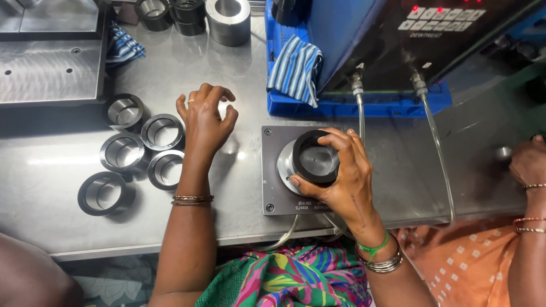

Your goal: The worker is using a testing machine to inspect and verify the dimensions of cylindrical metal bearing rings, then marking them with a pen.

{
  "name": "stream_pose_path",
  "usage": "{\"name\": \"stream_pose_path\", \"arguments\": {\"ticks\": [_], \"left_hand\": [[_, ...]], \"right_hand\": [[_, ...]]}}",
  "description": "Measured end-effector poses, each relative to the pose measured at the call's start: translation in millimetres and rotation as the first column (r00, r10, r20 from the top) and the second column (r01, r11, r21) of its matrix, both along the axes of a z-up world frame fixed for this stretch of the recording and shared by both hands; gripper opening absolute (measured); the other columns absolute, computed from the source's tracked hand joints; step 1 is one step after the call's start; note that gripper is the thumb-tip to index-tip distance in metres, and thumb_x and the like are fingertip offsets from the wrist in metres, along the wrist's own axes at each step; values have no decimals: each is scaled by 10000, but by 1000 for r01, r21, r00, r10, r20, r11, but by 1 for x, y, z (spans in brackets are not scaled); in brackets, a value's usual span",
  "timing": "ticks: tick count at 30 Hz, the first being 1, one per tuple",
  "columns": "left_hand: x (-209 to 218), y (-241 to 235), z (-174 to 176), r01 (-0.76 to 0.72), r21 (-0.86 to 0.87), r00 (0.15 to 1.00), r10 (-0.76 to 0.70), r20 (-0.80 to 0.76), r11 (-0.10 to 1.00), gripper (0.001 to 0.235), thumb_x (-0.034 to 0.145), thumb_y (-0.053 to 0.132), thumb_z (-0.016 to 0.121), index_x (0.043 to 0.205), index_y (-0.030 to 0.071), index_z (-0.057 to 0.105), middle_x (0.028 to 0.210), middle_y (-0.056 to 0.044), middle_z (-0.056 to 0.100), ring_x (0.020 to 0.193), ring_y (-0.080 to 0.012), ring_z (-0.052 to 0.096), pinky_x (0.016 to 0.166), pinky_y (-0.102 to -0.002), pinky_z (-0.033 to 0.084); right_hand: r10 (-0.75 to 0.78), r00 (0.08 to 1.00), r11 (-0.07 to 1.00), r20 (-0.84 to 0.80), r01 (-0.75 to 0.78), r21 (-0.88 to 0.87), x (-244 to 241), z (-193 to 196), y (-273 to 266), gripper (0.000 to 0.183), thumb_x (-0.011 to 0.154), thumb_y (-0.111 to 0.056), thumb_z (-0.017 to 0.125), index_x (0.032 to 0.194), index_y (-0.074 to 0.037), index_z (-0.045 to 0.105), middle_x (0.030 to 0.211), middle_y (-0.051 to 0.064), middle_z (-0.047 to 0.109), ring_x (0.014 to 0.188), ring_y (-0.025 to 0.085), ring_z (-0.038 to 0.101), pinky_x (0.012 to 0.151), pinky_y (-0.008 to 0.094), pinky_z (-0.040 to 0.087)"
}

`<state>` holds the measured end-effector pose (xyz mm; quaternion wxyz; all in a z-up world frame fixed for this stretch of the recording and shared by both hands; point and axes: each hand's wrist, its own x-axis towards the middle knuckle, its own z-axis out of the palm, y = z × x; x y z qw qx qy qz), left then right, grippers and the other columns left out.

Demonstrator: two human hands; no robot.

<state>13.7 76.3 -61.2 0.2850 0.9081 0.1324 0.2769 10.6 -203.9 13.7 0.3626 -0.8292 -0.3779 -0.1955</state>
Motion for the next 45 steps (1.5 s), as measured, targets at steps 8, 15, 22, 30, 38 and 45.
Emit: {"name": "stream_pose_path", "arguments": {"ticks": [8,15,22,30,38,45], "left_hand": [[0,-7,0,53,-7,995,-52,84,999,133,849,143,690,979,131,712,990,-33,632,1021,-259,595,1121,-575,268],[-4,-46,31,741,-305,672,-665,327,598,608,852,538,806,1254,121,622,1225,-77,598,1159,-258,595,997,-403,499],[-18,-94,65,775,-54,631,-774,46,629,910,552,600,921,1281,140,626,1223,-136,511,1147,-343,515,967,-473,464],[-20,-76,51,911,-60,412,-900,139,408,631,773,430,854,1314,193,633,1530,-137,488,1476,-355,465,1220,-488,379],[-19,-86,53,799,-175,586,-810,12,575,819,634,601,873,1305,194,641,1361,-148,505,1343,-354,506,1105,-463,449],[-24,-86,67,856,-37,516,-848,120,516,878,608,579,891,1313,132,619,1408,-156,538,1323,-374,505,1088,-500,409]], "right_hand": [[-35,996,985,-79,21,-172,-6,-1,3,835,643,-376,937,1315,-49,565,1306,157,635,1225,363,596,1086,513,430],[-110,984,948,-137,145,283,36,-26,-58,398,1007,-258,749,1304,-50,585,1245,96,688,1154,189,671,1071,346,538],[-372,923,908,-95,383,169,80,-95,-105,172,976,-151,754,1058,-19,680,1031,95,718,966,217,694,899,357,540],[-399,913,914,-83,403,39,85,-106,-106,160,911,-111,760,1034,-43,685,1033,96,694,1011,274,658,881,384,514],[-431,901,902,-42,431,-16,84,-106,-109,189,898,-139,777,1051,-79,682,1144,71,685,1106,300,583,941,410,475],[-520,850,852,85,523,-22,106,-124,-148,268,927,-215,777,1145,-111,660,1270,82,651,1249,318,564,1079,479,413]]}}
